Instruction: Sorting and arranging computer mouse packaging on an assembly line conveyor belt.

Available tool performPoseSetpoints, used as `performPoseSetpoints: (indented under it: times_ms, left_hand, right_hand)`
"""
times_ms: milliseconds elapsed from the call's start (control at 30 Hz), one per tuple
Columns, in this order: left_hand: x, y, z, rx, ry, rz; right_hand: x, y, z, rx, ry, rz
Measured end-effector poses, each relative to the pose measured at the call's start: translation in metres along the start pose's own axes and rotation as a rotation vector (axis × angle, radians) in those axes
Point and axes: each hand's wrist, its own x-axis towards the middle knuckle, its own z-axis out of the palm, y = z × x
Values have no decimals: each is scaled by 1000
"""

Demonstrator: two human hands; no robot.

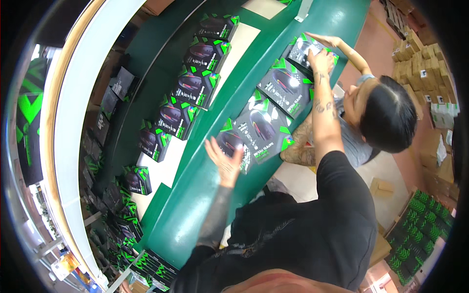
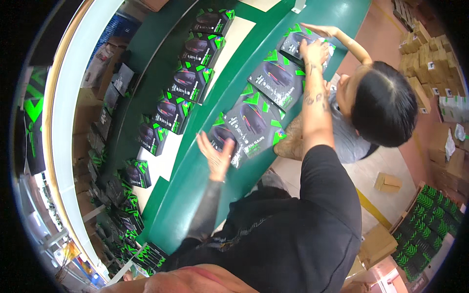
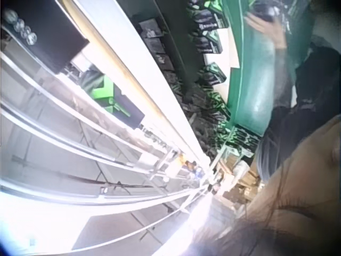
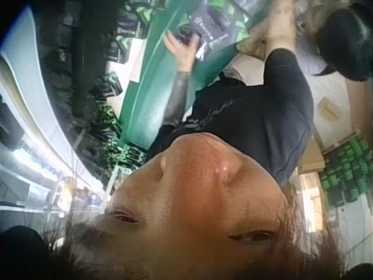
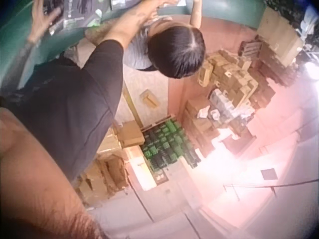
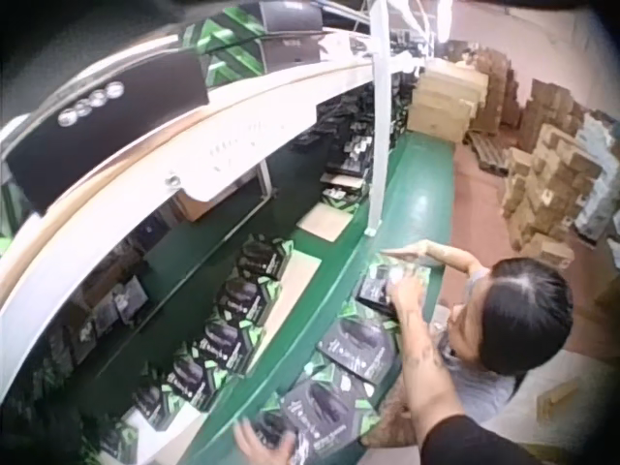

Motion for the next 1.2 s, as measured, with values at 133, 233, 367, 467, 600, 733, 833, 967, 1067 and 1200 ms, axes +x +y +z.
performPoseSetpoints:
  times_ms: [133,233,367,467,600,733,833,967,1067,1200]
  left_hand:
    - [-83,7,1,-100,-59,-228]
    - [-105,-7,-14,-465,-121,-679]
    - [-102,-23,-29,-509,-252,-666]
    - [-107,-27,-21,-666,-203,-676]
    - [-108,-22,3,-371,-21,-603]
    - [-114,-68,-28,-199,120,-670]
    - [-181,-151,-111,-93,171,-763]
    - [-273,-214,-179,-85,114,-788]
    - [-348,-253,-216,-99,165,-799]
    - [-446,-304,-256,-215,289,-763]
  right_hand:
    - [43,-17,-9,-220,-247,-41]
    - [62,-17,-18,-253,-319,-143]
    - [72,-9,-20,-53,-665,-175]
    - [51,-9,5,36,-781,-175]
    - [37,-12,8,282,-1002,-149]
    - [-24,-23,0,10,-773,-375]
    - [-163,-41,-11,-110,-873,-440]
    - [-288,-37,-40,-130,-952,-505]
    - [-374,-22,-55,-119,-980,-606]
    - [-511,6,-66,-62,-771,-698]
